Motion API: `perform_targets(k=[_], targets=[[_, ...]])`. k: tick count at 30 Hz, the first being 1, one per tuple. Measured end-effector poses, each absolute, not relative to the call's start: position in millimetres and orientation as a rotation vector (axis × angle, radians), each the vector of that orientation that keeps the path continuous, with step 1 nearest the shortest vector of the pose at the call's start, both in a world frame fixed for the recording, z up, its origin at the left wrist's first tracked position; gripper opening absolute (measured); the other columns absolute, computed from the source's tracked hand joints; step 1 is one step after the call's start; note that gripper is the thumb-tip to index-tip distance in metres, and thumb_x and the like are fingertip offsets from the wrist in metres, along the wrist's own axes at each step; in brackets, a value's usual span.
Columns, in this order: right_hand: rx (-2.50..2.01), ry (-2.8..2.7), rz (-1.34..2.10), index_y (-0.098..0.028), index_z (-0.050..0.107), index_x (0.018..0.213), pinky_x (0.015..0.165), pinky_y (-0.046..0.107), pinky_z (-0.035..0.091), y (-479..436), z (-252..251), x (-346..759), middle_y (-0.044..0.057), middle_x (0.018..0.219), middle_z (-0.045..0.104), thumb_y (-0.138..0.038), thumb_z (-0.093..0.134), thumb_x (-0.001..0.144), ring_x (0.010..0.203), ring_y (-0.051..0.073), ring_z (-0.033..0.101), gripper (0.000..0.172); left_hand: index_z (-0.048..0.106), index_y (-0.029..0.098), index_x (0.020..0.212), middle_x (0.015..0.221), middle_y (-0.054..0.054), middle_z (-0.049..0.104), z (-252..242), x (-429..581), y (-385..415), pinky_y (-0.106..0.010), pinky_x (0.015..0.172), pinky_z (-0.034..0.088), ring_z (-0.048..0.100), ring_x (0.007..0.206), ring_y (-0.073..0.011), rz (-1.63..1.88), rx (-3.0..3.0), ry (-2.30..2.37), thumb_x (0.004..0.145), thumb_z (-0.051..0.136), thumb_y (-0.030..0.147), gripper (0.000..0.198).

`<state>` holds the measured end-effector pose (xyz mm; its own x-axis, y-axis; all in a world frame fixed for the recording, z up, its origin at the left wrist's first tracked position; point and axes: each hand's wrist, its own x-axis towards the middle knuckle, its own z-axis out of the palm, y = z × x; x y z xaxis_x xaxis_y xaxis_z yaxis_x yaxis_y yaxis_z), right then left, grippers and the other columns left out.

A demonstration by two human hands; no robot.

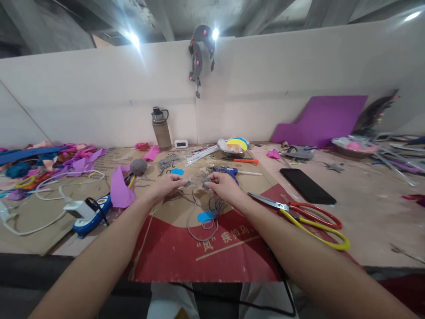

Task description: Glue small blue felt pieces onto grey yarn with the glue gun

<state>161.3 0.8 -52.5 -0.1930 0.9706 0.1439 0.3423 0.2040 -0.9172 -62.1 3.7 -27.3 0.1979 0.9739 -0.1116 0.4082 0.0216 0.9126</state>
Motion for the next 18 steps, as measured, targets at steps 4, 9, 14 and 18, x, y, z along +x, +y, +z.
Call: perform_targets(k=[4,9,14,18], targets=[[-1.294,-1.781,0.813,-0.017,0.056,0.068,0.056,0.023,0.034,-2.9,-50.2,162.6,-0.004,0.060,0.053,-0.030,0.060,0.073,0.057,0.010,0.046,0.014,0.059,0.015,0.071,0.048,0.007,0.038,-27.7,-65.3,6.1,-0.024,0.044,0.010,0.024,0.040,-0.0043,0.705,1.528,1.344,0.062,0.074,0.056,0.045],[-1.305,-1.836,0.729,-0.017,0.060,0.070,0.061,0.024,0.035,-4.6,-48.3,164.7,-0.002,0.065,0.059,-0.033,0.058,0.076,0.063,0.012,0.049,0.017,0.057,0.016,0.066,0.045,0.007,0.037,-30.8,-68.0,8.8,-0.024,0.044,0.011,0.024,0.040,-0.0047,0.684,1.557,1.389,0.062,0.072,0.059,0.046],[-1.301,-1.833,0.805,-0.017,0.065,0.077,0.062,0.026,0.040,-2.0,-54.0,163.6,0.000,0.064,0.061,-0.030,0.053,0.078,0.060,0.013,0.052,0.018,0.061,0.015,0.070,0.046,0.006,0.039,-32.6,-72.2,11.4,-0.023,0.044,0.014,0.026,0.041,-0.0059,0.693,1.618,1.424,0.064,0.069,0.059,0.045],[-1.317,-1.792,0.862,-0.018,0.067,0.082,0.060,0.026,0.042,1.1,-58.7,161.5,0.000,0.067,0.064,-0.028,0.055,0.077,0.056,0.013,0.053,0.016,0.067,0.015,0.076,0.057,0.001,0.055,-27.1,-76.9,12.1,-0.022,0.047,0.026,0.040,0.049,-0.0090,0.691,1.856,1.469,0.068,0.067,0.052,0.038]])
